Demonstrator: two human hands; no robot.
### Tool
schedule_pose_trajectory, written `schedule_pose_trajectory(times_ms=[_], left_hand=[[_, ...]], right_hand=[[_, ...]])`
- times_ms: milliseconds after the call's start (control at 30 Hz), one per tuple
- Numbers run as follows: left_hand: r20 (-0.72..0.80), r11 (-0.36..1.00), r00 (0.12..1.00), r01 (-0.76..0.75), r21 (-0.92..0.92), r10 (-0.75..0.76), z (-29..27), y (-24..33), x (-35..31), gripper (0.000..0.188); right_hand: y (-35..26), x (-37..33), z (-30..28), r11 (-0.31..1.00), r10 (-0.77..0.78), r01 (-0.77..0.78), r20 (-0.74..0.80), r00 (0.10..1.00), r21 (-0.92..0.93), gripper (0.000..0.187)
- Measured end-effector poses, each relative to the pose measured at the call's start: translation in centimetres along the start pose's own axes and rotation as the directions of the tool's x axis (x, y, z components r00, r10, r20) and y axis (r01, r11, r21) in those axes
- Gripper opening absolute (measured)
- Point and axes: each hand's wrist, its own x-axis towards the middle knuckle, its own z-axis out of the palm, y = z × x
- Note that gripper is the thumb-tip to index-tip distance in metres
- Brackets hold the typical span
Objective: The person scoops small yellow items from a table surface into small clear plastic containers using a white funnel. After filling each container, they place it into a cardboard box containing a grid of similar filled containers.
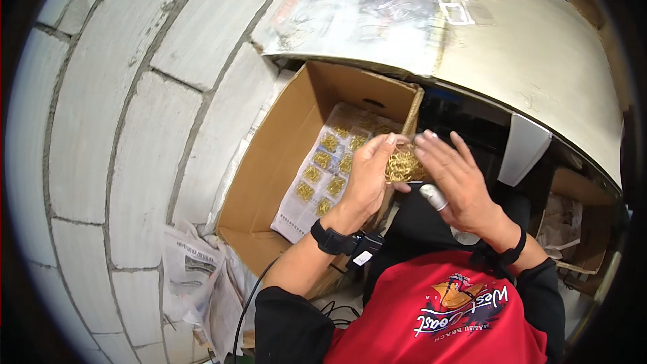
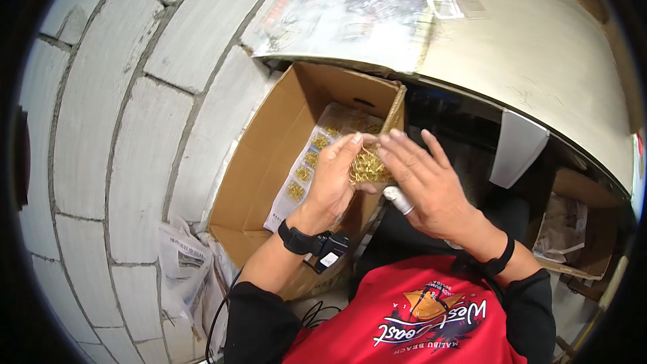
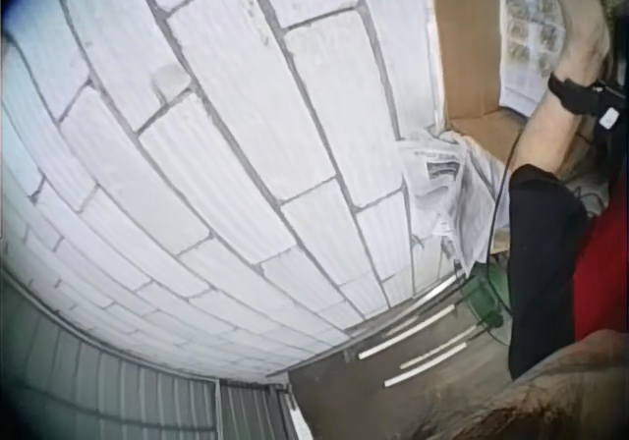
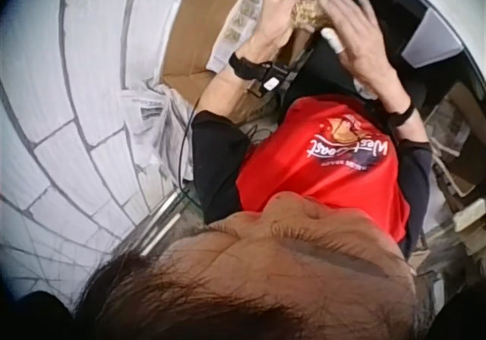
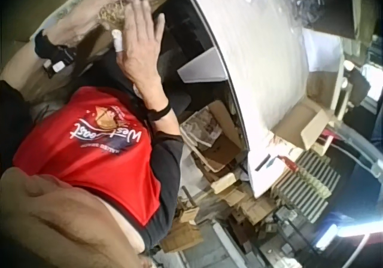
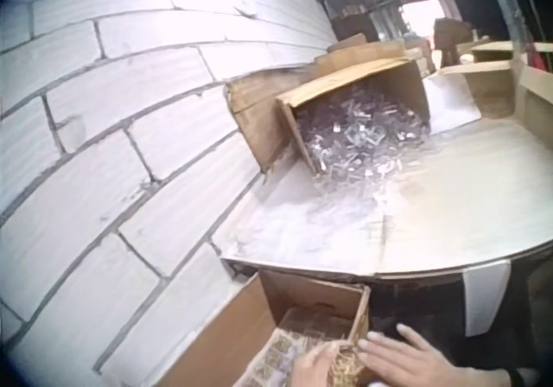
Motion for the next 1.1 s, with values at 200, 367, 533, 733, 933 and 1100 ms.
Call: schedule_pose_trajectory(times_ms=[200, 367, 533, 733, 933, 1100], left_hand=[[-0.184, 0.958, 0.947, -0.232, 0.167, 0.261, -8.9, 6.0, 0.6, 0.027], [-0.436, 0.985, 0.883, -0.145, 0.093, 0.171, -22.8, 3.5, -0.5, 0.029], [-0.538, 0.964, 0.811, 0.267, -0.006, -0.228, -33.1, -5.5, -4.1, 0.028], [-0.694, 0.842, 0.578, 0.534, -0.078, -0.430, -38.3, -14.2, -7.4, 0.020], [-0.755, 0.789, 0.528, 0.614, 0.021, -0.390, -36.9, -17.1, -7.0, 0.021], [-0.805, 0.684, 0.514, 0.702, 0.197, -0.296, -36.0, -18.5, -4.4, 0.024]], right_hand=[[1.1, 0.2, -1.5, 0.990, 0.137, -0.126, -0.247, 0.959, 0.061, 0.044], [5.5, -6.2, -0.3, 0.891, 0.451, -0.447, -0.044, 0.891, 0.075, 0.051], [8.0, -13.9, -0.8, 0.808, 0.589, -0.565, 0.210, 0.780, -0.167, 0.046], [7.8, -15.4, -0.9, 0.673, 0.733, -0.689, 0.370, 0.570, -0.270, 0.036], [7.3, -14.0, -0.4, 0.685, 0.719, -0.676, 0.404, 0.566, -0.272, 0.033], [6.9, -14.7, -0.7, 0.659, 0.737, -0.706, 0.409, 0.539, -0.257, 0.034]])
